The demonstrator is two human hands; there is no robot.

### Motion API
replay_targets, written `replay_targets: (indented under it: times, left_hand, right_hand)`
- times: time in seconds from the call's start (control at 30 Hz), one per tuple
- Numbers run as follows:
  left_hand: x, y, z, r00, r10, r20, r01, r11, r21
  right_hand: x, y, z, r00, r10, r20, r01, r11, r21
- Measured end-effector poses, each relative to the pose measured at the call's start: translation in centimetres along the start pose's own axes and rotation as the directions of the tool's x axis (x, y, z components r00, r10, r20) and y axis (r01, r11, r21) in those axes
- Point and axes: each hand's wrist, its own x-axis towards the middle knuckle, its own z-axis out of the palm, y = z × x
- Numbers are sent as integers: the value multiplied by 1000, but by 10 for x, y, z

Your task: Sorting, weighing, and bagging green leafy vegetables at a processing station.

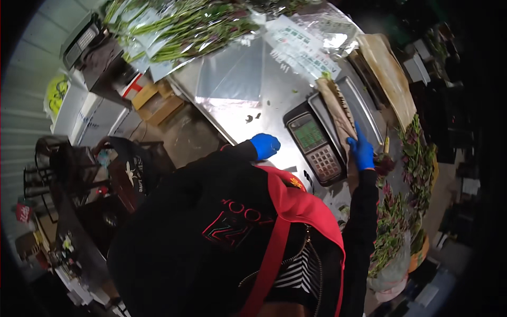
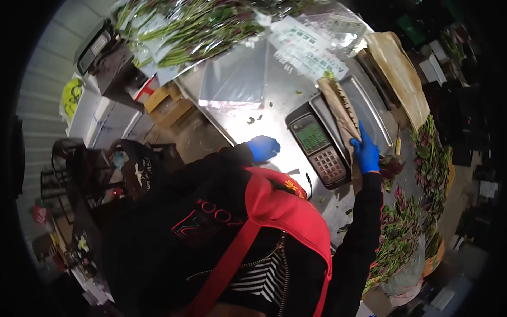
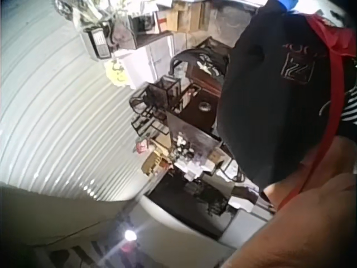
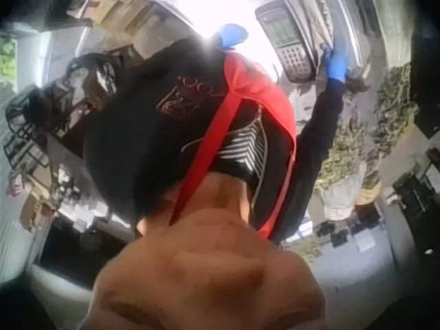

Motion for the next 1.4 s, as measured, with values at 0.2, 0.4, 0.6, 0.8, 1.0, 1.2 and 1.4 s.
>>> replay_targets:
  times: [0.2,0.4,0.6,0.8,1.0,1.2,1.4]
  left_hand:
    - [-48,-78,-57,694,-309,-651,4,905,-425]
    - [-48,-148,-118,735,-286,-614,248,957,-149]
    - [-21,-184,-111,887,-202,-416,256,964,76]
    - [-9,-205,-113,960,-101,-262,106,994,7]
    - [-8,-168,-113,959,-146,-242,158,987,30]
    - [8,-148,-91,951,82,-298,-49,992,116]
    - [30,-141,-99,999,-49,-16,47,995,-89]
  right_hand:
    - [-2,-16,-4,997,32,-66,-37,997,-75]
    - [-21,-65,8,970,158,-183,-8,777,629]
    - [-29,-122,36,991,102,-88,-38,838,544]
    - [-49,-147,52,995,28,93,-63,918,392]
    - [-63,-150,59,991,74,111,-115,893,436]
    - [-74,-137,71,990,105,89,-135,872,470]
    - [-86,-124,74,990,119,70,-138,892,429]
